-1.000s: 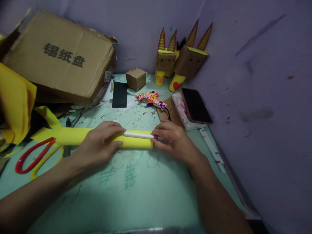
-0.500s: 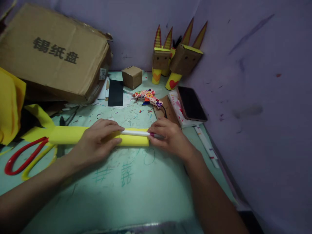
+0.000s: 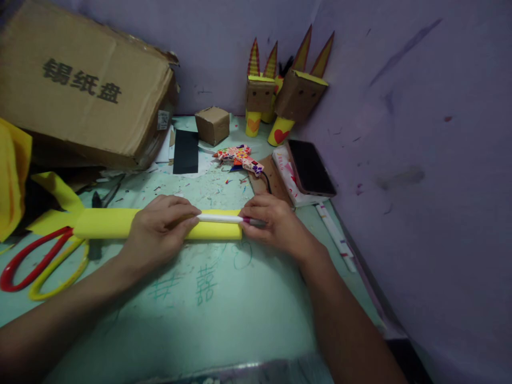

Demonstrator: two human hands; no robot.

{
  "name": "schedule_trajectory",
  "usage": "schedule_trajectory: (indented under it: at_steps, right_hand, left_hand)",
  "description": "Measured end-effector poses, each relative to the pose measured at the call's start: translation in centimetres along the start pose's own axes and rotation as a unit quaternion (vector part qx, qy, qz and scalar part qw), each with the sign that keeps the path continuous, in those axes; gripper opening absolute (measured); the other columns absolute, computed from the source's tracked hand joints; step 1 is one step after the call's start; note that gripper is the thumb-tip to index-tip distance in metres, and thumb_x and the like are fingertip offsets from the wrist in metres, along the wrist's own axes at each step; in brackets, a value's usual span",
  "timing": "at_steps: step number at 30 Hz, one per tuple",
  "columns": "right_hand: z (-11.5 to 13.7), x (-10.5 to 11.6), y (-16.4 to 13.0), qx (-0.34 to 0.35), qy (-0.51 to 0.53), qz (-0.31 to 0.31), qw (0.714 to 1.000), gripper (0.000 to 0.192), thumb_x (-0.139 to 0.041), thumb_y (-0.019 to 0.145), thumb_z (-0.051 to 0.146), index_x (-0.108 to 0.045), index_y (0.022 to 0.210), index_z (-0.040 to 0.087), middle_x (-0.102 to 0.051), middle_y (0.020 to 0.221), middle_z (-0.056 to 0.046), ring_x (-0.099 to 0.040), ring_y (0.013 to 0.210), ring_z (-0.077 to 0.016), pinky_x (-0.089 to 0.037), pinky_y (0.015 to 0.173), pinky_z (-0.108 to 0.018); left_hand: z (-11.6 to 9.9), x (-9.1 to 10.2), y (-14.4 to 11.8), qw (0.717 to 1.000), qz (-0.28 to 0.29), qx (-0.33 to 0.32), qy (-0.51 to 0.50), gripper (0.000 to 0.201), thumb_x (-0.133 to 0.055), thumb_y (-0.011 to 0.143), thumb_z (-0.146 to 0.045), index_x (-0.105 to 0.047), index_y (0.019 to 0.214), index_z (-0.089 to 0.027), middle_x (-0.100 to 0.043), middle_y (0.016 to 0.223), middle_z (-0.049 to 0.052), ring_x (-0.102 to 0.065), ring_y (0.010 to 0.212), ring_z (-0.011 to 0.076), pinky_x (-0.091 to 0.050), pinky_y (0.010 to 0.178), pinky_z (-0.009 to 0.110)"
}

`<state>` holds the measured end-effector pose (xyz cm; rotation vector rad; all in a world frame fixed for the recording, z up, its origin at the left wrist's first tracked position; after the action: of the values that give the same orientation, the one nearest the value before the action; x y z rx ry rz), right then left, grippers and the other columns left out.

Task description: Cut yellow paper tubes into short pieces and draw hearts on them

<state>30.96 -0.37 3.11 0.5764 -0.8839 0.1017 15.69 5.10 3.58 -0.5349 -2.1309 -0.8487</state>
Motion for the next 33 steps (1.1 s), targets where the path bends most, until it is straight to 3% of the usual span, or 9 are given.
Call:
schedule_trajectory:
  at_steps: [6,11,13,33]
  right_hand:
    - [-0.04,-0.08,-0.07,-0.006,-0.007,0.003,1.0,0.011,-0.06,0.083,0.018,-0.069,0.09,0.018,-0.067,0.084,-0.007,-0.062,0.078,-0.0191,-0.051,0.078,-0.037]
    - [0.09,-0.16,0.05,-0.007,0.009,0.016,1.0,0.012,-0.058,0.085,0.017,-0.068,0.091,0.016,-0.066,0.085,-0.008,-0.061,0.079,-0.0187,-0.051,0.074,-0.034]
    - [0.24,-0.14,0.14,-0.005,0.015,0.02,1.0,0.012,-0.057,0.085,0.016,-0.068,0.091,0.016,-0.065,0.085,-0.009,-0.061,0.079,-0.0191,-0.051,0.071,-0.033]
    - [0.67,0.04,0.24,0.02,-0.006,0.012,1.0,0.012,-0.057,0.085,0.015,-0.067,0.09,0.017,-0.065,0.084,-0.009,-0.062,0.078,-0.0194,-0.051,0.065,-0.031]
  left_hand:
    - [0.05,-0.02,0.03,1.0,0.017,0.0,0.006,0.015,-0.053,0.084,-0.021,-0.068,0.085,-0.022,-0.067,0.086,0.004,-0.057,0.084,0.0214,-0.047,0.077,0.039]
    - [-0.05,-0.66,0.24,0.992,0.122,-0.016,0.011,0.027,-0.059,0.078,-0.019,-0.062,0.104,-0.017,-0.066,0.101,0.006,-0.055,0.095,0.0236,-0.045,0.085,0.041]
    - [0.1,-0.53,0.31,0.99,0.137,-0.012,0.009,0.033,-0.06,0.077,-0.018,-0.059,0.109,-0.017,-0.066,0.105,0.006,-0.055,0.098,0.0238,-0.045,0.088,0.041]
    - [0.04,-0.4,0.42,0.992,0.124,-0.023,-0.018,0.023,-0.055,0.079,-0.016,-0.064,0.1,-0.017,-0.067,0.097,0.006,-0.055,0.093,0.0225,-0.046,0.083,0.04]
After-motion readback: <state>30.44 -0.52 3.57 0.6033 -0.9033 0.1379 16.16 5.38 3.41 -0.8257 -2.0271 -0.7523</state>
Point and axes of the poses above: each hand's wrist, its own y-axis towards the middle knuckle, its own x-axis out of the back of the hand, z = x × y, the point moved 9 cm from there along y, towards the middle knuckle
